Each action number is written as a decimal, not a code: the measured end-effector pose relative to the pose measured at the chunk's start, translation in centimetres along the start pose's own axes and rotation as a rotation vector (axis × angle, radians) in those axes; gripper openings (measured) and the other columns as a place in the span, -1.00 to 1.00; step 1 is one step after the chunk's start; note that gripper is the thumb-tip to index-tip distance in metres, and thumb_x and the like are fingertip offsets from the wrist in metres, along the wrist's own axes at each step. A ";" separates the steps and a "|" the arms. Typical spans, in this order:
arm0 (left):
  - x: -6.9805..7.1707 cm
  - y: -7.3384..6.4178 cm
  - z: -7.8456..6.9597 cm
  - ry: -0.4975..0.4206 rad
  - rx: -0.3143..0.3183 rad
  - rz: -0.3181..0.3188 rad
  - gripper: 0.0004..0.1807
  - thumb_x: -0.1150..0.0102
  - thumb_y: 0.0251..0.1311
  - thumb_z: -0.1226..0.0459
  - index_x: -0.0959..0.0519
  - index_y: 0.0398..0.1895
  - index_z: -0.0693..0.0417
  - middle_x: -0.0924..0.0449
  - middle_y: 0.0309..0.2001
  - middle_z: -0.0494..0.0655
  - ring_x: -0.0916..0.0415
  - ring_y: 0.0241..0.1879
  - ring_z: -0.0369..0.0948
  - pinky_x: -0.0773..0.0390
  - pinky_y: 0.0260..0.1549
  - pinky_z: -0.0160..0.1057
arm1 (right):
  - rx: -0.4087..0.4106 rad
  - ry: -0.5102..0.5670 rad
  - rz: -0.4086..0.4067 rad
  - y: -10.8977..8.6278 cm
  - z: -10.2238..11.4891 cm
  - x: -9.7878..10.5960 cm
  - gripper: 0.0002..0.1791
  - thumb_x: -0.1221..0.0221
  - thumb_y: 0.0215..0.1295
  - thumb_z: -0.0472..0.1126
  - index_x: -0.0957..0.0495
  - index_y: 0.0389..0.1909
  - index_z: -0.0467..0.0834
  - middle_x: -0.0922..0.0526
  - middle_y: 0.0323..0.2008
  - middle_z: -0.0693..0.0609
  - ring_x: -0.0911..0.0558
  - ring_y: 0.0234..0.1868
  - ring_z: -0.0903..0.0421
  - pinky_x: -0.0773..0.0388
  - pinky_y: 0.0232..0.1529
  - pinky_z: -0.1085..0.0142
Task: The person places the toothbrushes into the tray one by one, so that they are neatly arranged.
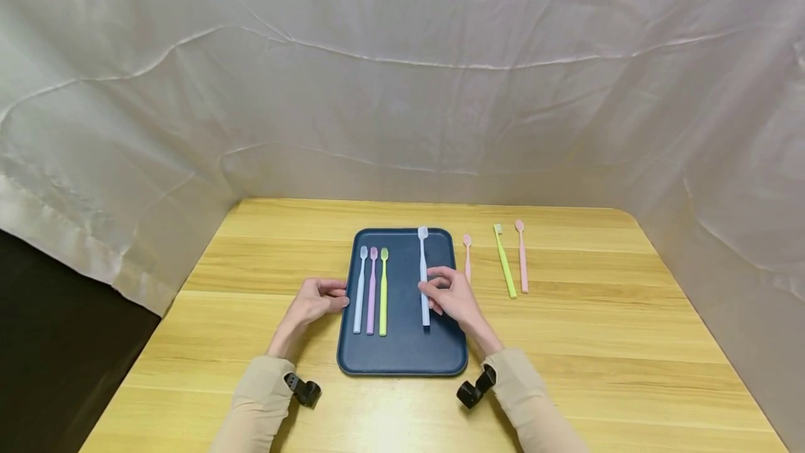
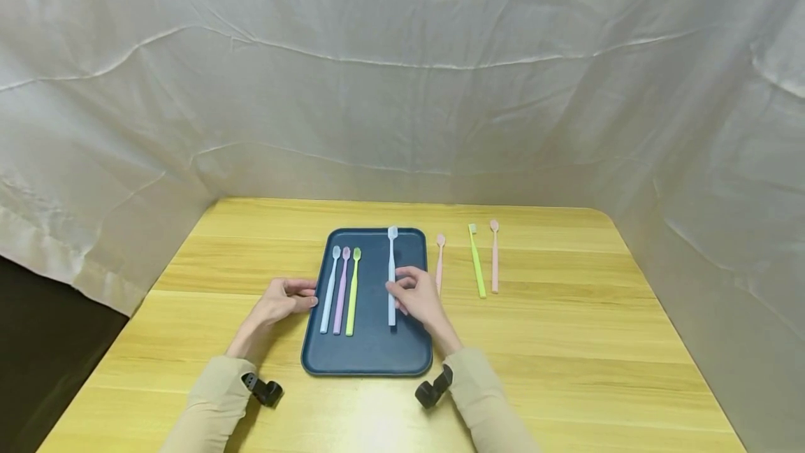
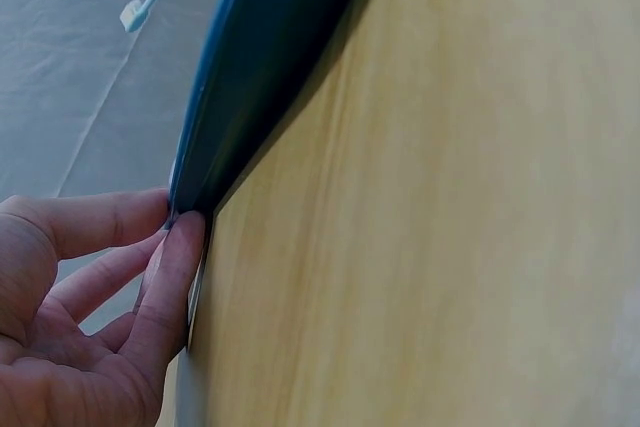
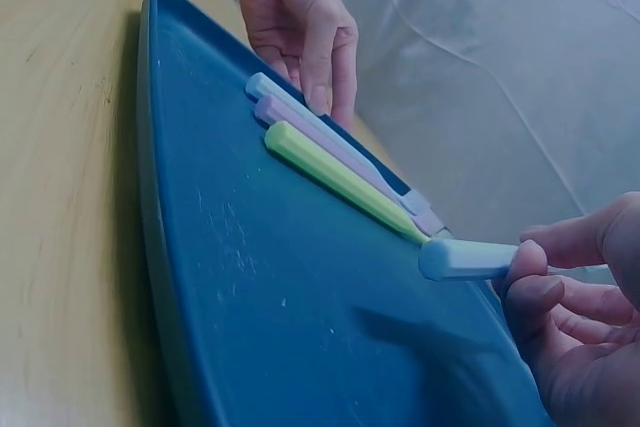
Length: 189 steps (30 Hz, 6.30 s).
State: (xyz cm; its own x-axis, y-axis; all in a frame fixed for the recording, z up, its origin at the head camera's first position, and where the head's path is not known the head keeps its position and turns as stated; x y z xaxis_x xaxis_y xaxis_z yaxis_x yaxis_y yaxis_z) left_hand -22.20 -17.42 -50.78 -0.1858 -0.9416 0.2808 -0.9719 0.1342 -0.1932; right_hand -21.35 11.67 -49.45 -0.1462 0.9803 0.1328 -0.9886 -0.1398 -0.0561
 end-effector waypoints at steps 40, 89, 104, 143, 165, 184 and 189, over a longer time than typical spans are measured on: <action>0.0 -0.1 0.0 -0.004 -0.006 -0.002 -0.53 -0.31 0.09 0.49 -0.56 0.11 0.52 -0.70 -0.13 0.34 -0.60 -0.30 -0.32 -0.60 -0.29 -0.47 | 0.023 -0.194 0.013 0.1 -1.3 -3.4 -0.53 -0.33 0.25 -0.29 -0.53 0.16 -0.34 -0.69 -0.55 -0.10 -0.53 -0.71 0.20 -0.55 -0.63 0.31; -0.2 -0.1 0.0 0.001 -0.002 0.000 -0.51 -0.31 0.09 0.49 -0.53 0.12 0.56 -0.68 -0.10 0.40 -0.60 -0.32 -0.33 -0.60 -0.31 -0.48 | 0.101 -0.315 0.026 -0.9 -1.2 -4.6 -0.57 -0.26 0.31 -0.31 -0.54 0.16 -0.41 -0.65 -0.41 -0.09 -0.58 -0.72 0.21 -0.58 -0.65 0.32; 0.0 -0.1 -0.1 -0.012 -0.020 0.008 -0.51 -0.32 0.07 0.51 -0.54 0.11 0.56 -0.71 -0.14 0.36 -0.63 -0.30 -0.32 -0.62 -0.28 -0.46 | 0.109 -0.312 0.036 -0.7 -1.5 -4.9 -0.55 -0.26 0.32 -0.32 -0.53 0.18 -0.42 -0.66 -0.44 -0.12 -0.58 -0.72 0.20 -0.58 -0.65 0.32; 0.0 -0.2 -0.4 -0.004 -0.018 0.018 -0.50 -0.31 0.09 0.49 -0.53 0.13 0.56 -0.69 -0.10 0.40 -0.61 -0.28 -0.33 -0.59 -0.28 -0.48 | 0.098 -0.293 0.046 -0.6 -1.3 -5.3 -0.53 -0.26 0.34 -0.30 -0.50 0.21 -0.42 -0.66 -0.44 -0.10 -0.58 -0.73 0.21 -0.60 -0.64 0.30; 0.0 -0.1 -0.3 -0.016 -0.006 0.018 -0.50 -0.30 0.09 0.49 -0.53 0.13 0.55 -0.70 -0.12 0.37 -0.60 -0.33 -0.35 -0.60 -0.30 -0.47 | 0.088 -0.306 0.042 -0.6 -1.4 -5.3 -0.53 -0.25 0.34 -0.31 -0.50 0.22 -0.41 -0.66 -0.42 -0.09 -0.60 -0.72 0.19 -0.61 -0.62 0.28; 0.0 -0.2 -0.4 -0.005 -0.020 0.012 -0.50 -0.31 0.08 0.49 -0.53 0.13 0.55 -0.69 -0.11 0.39 -0.59 -0.30 -0.34 -0.59 -0.29 -0.49 | 0.101 -0.303 0.037 -0.8 -1.2 -5.4 -0.49 -0.27 0.33 -0.29 -0.48 0.24 -0.42 -0.66 -0.44 -0.08 -0.61 -0.71 0.17 -0.62 -0.62 0.29; 0.0 -0.3 -0.5 -0.010 -0.025 0.016 -0.50 -0.31 0.08 0.49 -0.53 0.12 0.56 -0.69 -0.11 0.40 -0.59 -0.29 -0.33 -0.59 -0.28 -0.48 | 0.104 -0.300 0.034 -0.9 -1.1 -5.3 -0.50 -0.27 0.33 -0.28 -0.49 0.23 -0.42 -0.64 -0.47 -0.06 -0.61 -0.71 0.18 -0.61 -0.63 0.29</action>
State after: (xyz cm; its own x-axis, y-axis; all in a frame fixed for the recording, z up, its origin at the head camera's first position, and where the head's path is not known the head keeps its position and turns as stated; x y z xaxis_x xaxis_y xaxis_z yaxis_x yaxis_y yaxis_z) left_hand -21.94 -17.30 -50.27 -0.1999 -0.9423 0.2686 -0.9722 0.1567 -0.1739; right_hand -19.59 6.73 -51.23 -0.1681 0.8923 0.4190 -0.9792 -0.2003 0.0336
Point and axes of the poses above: each hand's wrist, its own y-axis towards the middle knuckle, its own x-axis out of the back of the hand, z = x × y, the point moved 2 cm from there along y, towards the middle knuckle
